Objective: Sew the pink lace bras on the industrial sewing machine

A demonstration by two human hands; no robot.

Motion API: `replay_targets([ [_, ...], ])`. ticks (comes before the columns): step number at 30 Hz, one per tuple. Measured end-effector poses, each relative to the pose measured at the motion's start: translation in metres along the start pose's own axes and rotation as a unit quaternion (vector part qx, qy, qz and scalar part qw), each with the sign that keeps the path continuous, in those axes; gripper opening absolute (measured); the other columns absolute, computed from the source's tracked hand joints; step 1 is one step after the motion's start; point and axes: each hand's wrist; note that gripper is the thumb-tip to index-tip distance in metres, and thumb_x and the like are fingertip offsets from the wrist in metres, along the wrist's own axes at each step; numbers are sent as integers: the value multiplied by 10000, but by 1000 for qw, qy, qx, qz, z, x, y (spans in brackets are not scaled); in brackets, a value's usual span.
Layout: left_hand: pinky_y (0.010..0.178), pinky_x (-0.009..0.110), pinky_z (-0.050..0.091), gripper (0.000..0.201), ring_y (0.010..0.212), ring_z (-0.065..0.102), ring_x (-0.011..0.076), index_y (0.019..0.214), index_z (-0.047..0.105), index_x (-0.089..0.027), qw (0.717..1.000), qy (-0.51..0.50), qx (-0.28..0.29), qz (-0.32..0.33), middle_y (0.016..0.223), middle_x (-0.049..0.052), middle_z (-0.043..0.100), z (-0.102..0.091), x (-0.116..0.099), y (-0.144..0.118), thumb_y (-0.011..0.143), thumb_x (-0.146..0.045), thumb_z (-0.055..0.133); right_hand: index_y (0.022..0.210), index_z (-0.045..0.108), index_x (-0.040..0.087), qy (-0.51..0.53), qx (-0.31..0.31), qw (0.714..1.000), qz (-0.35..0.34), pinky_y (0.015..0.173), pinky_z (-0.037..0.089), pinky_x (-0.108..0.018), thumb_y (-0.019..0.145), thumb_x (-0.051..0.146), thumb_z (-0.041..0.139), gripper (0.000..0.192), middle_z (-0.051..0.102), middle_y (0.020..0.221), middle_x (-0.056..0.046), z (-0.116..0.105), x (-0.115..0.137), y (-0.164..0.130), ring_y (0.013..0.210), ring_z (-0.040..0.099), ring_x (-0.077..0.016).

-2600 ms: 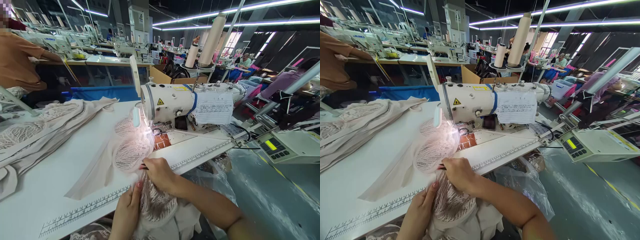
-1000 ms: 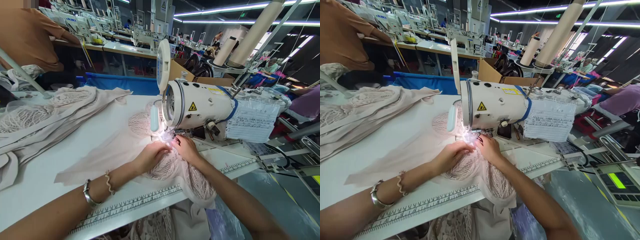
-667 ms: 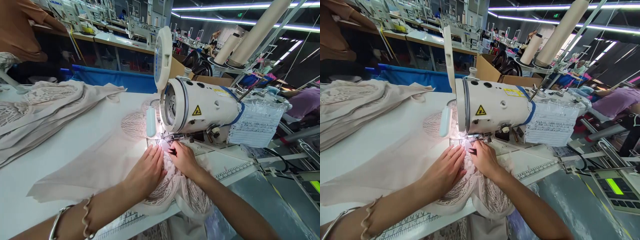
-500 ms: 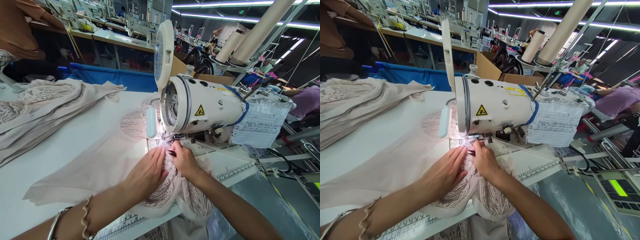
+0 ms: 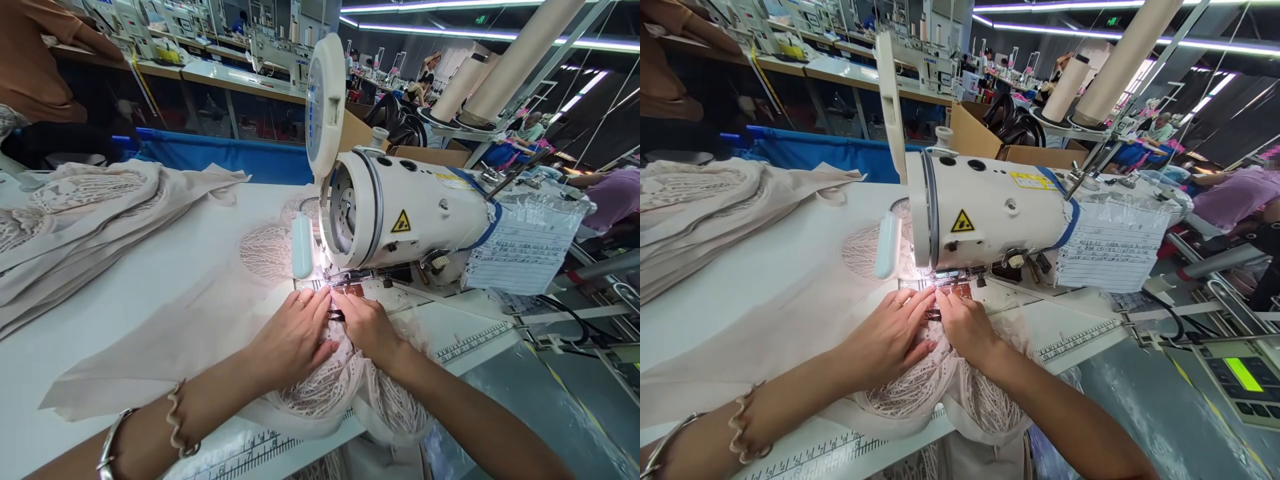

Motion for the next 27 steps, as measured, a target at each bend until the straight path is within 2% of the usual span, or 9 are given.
replay_targets([
  [6, 1032, 482, 348, 631, 1222, 514, 372, 1396, 485, 3, 1000, 25, -10, -1, 1431, 240, 531, 0, 1, 0, 961, -454, 508, 1344, 617, 88, -10, 20, 1000, 14, 760, 601, -312, 894, 53, 410, 497, 742, 965, -131, -1, 1, 2, 807, 707, -223],
  [10, 1041, 521, 322, 629, 1235, 524, 374, 1406, 481, 1, 999, 44, -1, 1, 1435, 244, 538, -1, 1, 1, 988, -468, 449, 1364, 600, 83, -10, 25, 999, 18, 774, 603, -322, 889, 41, 396, 519, 741, 992, -137, -3, 2, 2, 821, 710, -229],
  [18, 1065, 552, 320, 612, 1317, 490, 374, 1432, 465, -40, 999, 39, 3, -15, 1489, 239, 489, 0, 2, 0, 1001, -471, 410, 1374, 587, 110, 1, 38, 999, 32, 778, 586, -315, 894, 40, 396, 521, 729, 952, -127, -7, 3, 5, 809, 697, -223],
  [21, 1082, 545, 327, 606, 1345, 470, 370, 1422, 475, -42, 999, 52, -2, -11, 1489, 236, 490, 0, 4, 1, 1005, -475, 404, 1310, 613, 131, 4, 53, 997, 50, 757, 557, -306, 891, 33, 416, 474, 721, 950, -117, -12, 4, 7, 806, 685, -221],
  [24, 1087, 509, 357, 503, 1312, 500, 372, 1318, 562, -1, 996, 81, 6, 40, 1386, 253, 575, 2, 1, 1, 1015, -372, 407, 1158, 633, 127, 18, 66, 994, 88, 727, 522, -303, 879, 47, 478, 329, 705, 958, -108, -19, 3, 8, 798, 666, -219],
  [27, 1087, 493, 374, 415, 1298, 512, 365, 1323, 566, -50, 993, 81, 26, 85, 1348, 214, 604, 8, -4, -2, 941, -189, 482, 1098, 621, 153, 67, 45, 993, 85, 731, 501, -283, 857, 57, 538, 273, 674, 1028, -92, -25, -3, 6, 828, 645, -199],
])
Point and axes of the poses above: each hand's wrist, its own y-axis towards the middle knuckle, its own z-axis out of the palm, x = y × z
